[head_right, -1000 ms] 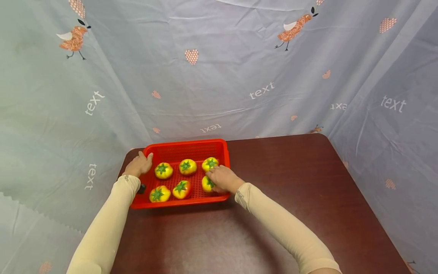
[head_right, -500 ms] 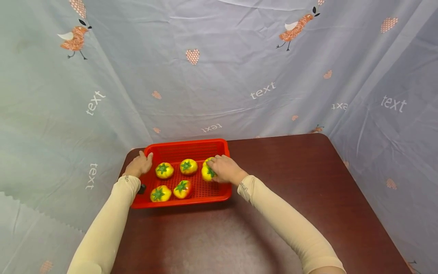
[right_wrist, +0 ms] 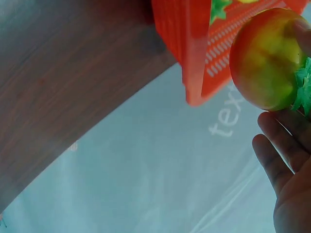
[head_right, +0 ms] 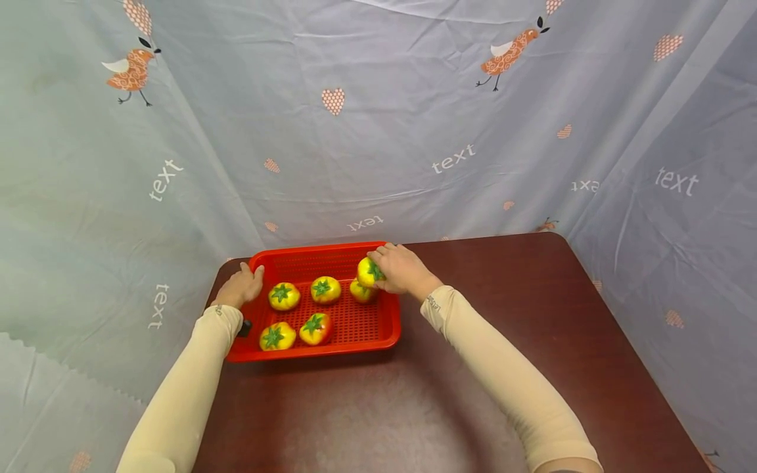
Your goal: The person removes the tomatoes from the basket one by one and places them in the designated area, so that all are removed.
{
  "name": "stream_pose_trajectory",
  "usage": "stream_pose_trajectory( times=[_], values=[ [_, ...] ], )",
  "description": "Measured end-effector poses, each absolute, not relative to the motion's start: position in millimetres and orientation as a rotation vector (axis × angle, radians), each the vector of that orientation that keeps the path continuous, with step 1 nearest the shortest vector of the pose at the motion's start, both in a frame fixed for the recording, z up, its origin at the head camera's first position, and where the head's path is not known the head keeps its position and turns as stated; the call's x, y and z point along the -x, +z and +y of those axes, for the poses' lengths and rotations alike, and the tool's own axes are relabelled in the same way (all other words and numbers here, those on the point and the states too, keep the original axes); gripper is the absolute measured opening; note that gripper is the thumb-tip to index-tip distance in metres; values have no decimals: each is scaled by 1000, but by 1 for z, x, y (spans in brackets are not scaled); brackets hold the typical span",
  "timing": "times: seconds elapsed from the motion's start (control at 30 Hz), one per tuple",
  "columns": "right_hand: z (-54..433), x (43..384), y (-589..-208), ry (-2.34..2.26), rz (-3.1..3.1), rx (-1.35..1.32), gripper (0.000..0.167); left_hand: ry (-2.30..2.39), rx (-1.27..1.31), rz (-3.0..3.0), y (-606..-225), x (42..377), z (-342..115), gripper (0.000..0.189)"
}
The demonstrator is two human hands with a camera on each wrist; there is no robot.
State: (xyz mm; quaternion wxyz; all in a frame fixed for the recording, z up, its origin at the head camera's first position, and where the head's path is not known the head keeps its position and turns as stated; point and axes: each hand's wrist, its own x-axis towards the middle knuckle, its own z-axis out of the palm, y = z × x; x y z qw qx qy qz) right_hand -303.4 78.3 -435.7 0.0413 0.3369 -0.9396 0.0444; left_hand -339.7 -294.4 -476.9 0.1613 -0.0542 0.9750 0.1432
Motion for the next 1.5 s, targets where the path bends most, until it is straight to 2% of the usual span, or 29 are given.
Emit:
stream_pose_trajectory(
  times=[0.67, 1.5],
  values=[
    [133, 329, -403, 247, -2882, -839, 63, 421, 146, 2783, -476, 340, -296, 76],
    [175, 342, -415, 259, -2997, -568, 63, 415, 144, 2800, -474, 338, -292, 74]
  ],
)
